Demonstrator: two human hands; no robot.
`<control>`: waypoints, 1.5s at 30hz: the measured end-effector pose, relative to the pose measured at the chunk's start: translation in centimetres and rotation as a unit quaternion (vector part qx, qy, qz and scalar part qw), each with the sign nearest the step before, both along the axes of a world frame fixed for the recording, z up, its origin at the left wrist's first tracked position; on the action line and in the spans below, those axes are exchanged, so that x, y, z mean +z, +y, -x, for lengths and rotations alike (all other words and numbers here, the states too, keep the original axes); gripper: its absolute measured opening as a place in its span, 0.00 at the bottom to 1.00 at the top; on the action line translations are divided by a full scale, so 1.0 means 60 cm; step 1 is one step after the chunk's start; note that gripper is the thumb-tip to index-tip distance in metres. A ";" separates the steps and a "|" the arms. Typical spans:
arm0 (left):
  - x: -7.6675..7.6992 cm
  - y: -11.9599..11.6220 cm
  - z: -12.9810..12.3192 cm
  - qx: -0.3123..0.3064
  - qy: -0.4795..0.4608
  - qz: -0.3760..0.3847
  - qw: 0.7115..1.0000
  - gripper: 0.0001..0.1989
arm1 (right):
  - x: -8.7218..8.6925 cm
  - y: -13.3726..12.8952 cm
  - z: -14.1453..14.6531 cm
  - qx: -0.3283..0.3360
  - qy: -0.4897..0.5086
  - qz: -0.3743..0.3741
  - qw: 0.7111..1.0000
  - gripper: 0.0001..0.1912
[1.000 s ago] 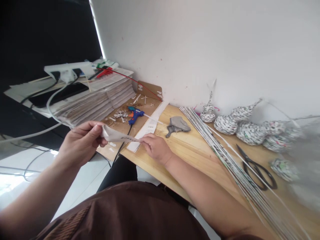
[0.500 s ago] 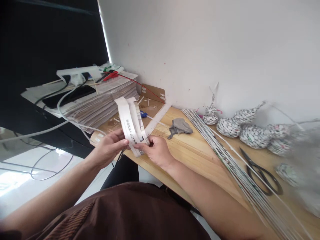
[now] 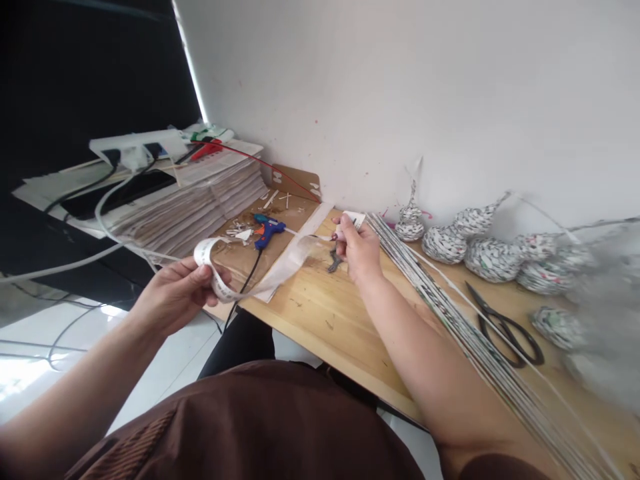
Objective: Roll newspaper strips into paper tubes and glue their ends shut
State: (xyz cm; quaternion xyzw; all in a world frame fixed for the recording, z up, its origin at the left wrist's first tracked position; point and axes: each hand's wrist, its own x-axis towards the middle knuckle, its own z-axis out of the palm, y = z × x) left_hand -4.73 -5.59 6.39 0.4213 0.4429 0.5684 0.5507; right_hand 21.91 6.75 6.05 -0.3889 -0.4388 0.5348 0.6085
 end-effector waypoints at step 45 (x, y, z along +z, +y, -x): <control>-0.040 -0.006 -0.082 -0.167 0.097 0.046 0.980 0.17 | 0.033 -0.013 -0.020 0.046 -0.031 -0.015 0.998 0.19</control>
